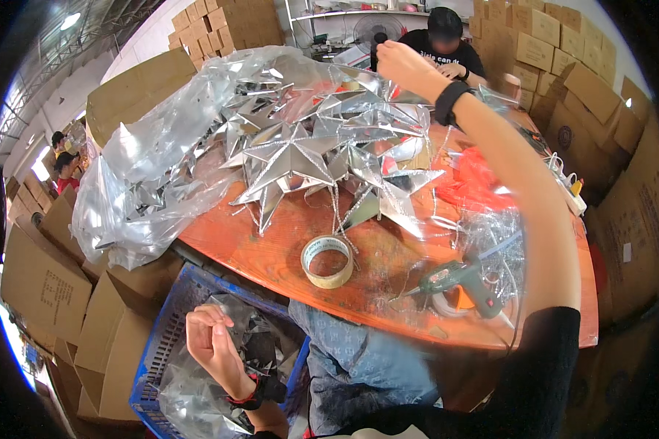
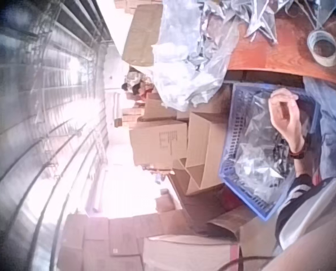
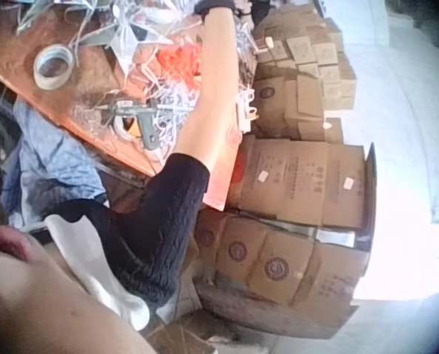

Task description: Decorate silver star ornaments by gluing silver beads and trim to the edges with a glue gun.

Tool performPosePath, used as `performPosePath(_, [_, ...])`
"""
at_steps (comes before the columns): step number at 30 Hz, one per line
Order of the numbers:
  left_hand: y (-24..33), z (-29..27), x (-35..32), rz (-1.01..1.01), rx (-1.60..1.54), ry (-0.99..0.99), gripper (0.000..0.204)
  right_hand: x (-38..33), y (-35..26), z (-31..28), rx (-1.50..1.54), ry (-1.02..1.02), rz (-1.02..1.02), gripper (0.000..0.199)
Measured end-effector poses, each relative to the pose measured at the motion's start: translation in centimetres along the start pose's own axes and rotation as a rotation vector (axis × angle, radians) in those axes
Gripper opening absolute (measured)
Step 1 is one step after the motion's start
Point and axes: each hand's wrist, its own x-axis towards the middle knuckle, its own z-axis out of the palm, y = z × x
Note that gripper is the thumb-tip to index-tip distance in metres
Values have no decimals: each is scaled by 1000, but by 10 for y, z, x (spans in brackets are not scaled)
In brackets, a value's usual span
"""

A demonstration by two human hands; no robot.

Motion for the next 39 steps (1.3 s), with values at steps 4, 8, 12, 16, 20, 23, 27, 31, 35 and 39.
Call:
performPosePath(4, [3,-4,1,-3,38,12,6,-13,14,-10,201,160,109,11])
performPosePath(8, [-1,2,4,-6,44,9,6,-34,30,-15,253,258,195,19])
performPosePath(12, [-21,17,5,-57,-120,-40,7,-77,78,-76,314,271,260,12])
performPosePath(16, [-24,30,8,-122,-96,-126,11,-105,74,-126,439,217,559,34])
performPosePath(20, [-27,17,3,-307,-109,-98,25,-101,11,-130,897,169,666,34])
performPosePath(23, [-29,29,-1,-354,-205,-102,24,-114,-10,-163,1138,45,678,38])
performPosePath(27, [-18,29,-4,-344,-234,-110,23,-115,-49,-178,1385,-45,643,36])
performPosePath(31, [-9,20,-6,-371,-247,-84,21,-107,-87,-166,1568,-112,584,36])
performPosePath(35, [-10,13,-5,-429,-431,-96,21,-96,-107,-170,1751,-311,525,41])
performPosePath(39, [-16,12,-5,-454,-595,-146,19,-89,-123,-173,1651,-374,513,43])
